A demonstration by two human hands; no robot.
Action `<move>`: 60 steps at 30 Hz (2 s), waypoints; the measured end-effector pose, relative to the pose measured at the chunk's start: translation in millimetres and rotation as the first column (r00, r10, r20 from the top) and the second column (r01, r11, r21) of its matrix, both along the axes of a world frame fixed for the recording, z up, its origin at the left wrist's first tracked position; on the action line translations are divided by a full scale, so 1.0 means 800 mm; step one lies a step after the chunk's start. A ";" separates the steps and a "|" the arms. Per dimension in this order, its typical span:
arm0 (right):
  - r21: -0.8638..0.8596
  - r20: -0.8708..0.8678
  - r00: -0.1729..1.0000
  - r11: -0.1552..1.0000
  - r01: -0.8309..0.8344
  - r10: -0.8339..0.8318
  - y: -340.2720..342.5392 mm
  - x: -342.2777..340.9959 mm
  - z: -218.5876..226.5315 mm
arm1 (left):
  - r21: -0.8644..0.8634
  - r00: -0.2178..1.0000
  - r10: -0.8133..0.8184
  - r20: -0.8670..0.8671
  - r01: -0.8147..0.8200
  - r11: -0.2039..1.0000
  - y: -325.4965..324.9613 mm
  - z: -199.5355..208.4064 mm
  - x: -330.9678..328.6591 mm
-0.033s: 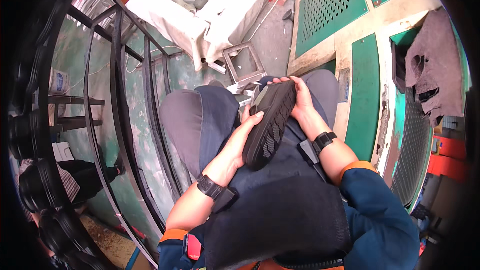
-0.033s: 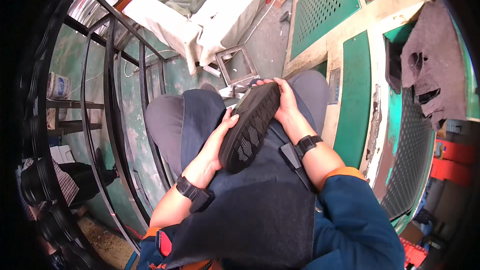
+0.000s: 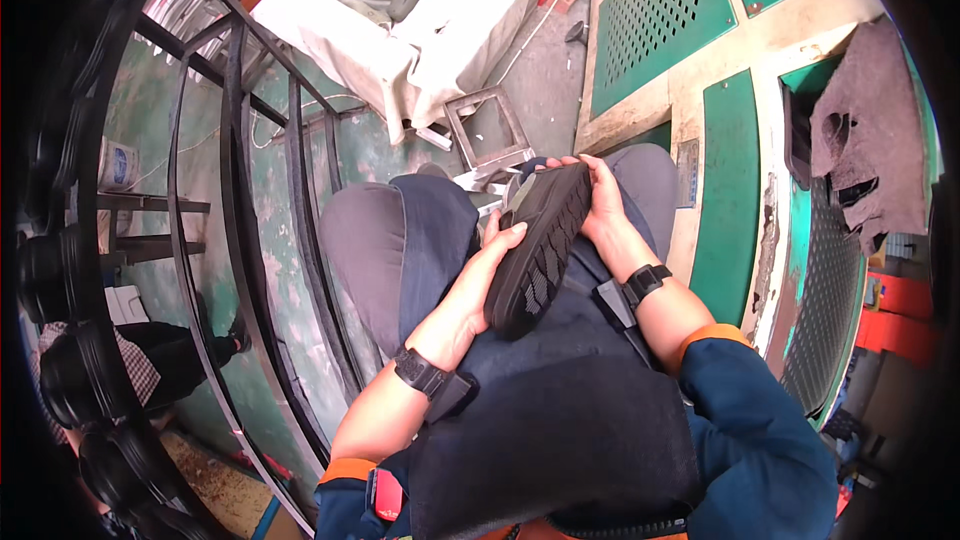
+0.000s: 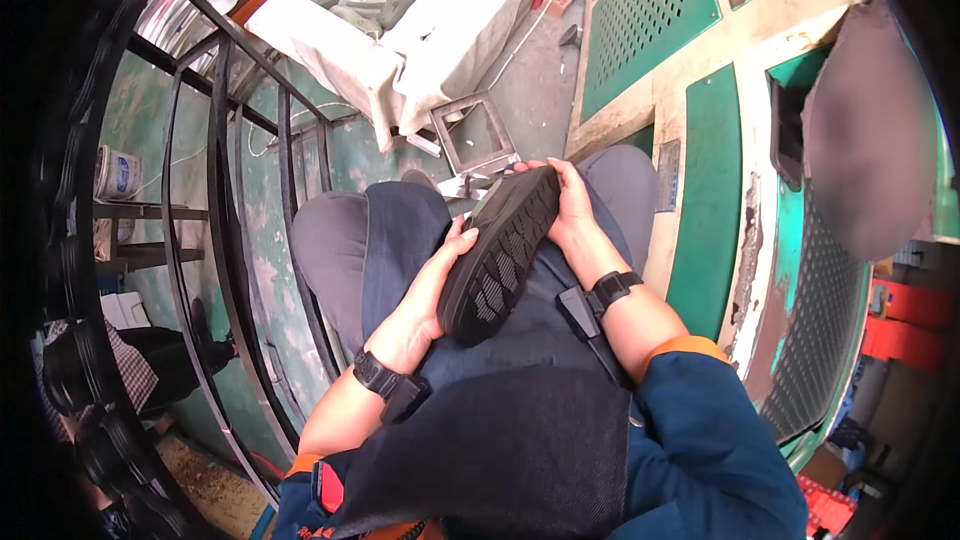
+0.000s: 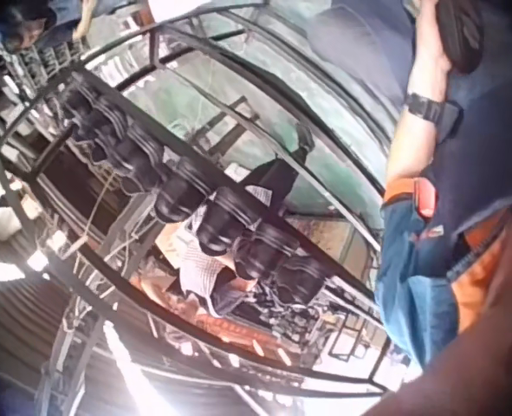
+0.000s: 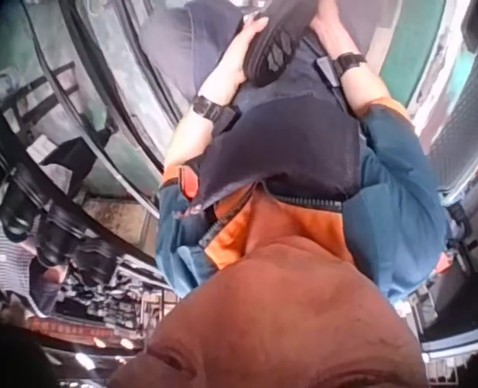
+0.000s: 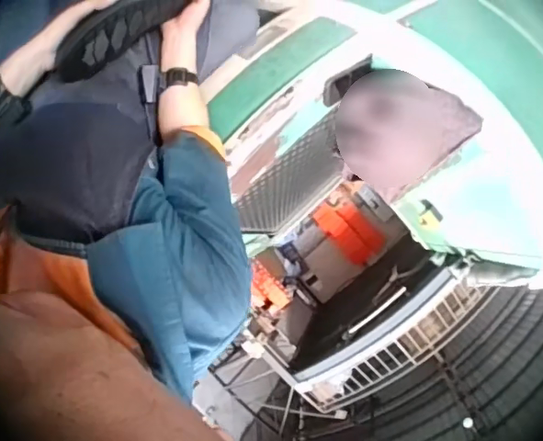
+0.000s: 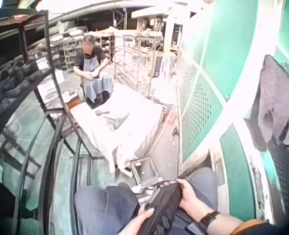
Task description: Manually fitting shoe uppers onto lasts and placing finished units onto a transport rack.
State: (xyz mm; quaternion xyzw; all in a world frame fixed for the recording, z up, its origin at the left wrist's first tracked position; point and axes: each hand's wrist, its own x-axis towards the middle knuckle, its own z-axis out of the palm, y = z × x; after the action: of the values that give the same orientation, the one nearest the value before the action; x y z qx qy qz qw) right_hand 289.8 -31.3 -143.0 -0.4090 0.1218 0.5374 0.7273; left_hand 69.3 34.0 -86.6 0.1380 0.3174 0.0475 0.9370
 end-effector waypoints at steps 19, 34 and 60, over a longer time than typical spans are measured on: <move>-0.094 0.393 0.862 0.947 -0.309 0.320 0.037 0.003 -0.011 | 0.497 0.966 -0.143 -0.214 0.234 0.835 0.054 0.001 0.018; -0.312 0.247 0.925 0.928 -0.206 0.289 0.025 0.014 -0.033 | 0.584 0.913 -0.255 -0.320 0.402 0.705 0.083 -0.095 0.079; -0.251 0.197 0.951 0.950 -0.186 0.239 0.022 -0.007 -0.014 | 0.546 0.933 -0.332 -0.136 0.350 0.761 0.086 -0.103 0.071</move>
State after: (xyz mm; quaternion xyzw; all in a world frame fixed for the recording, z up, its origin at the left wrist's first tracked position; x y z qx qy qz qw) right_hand 284.1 -13.7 -154.1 -0.5592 0.0550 0.5456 0.6218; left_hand 125.8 102.9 -169.3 0.4632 0.2734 -0.0346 0.8423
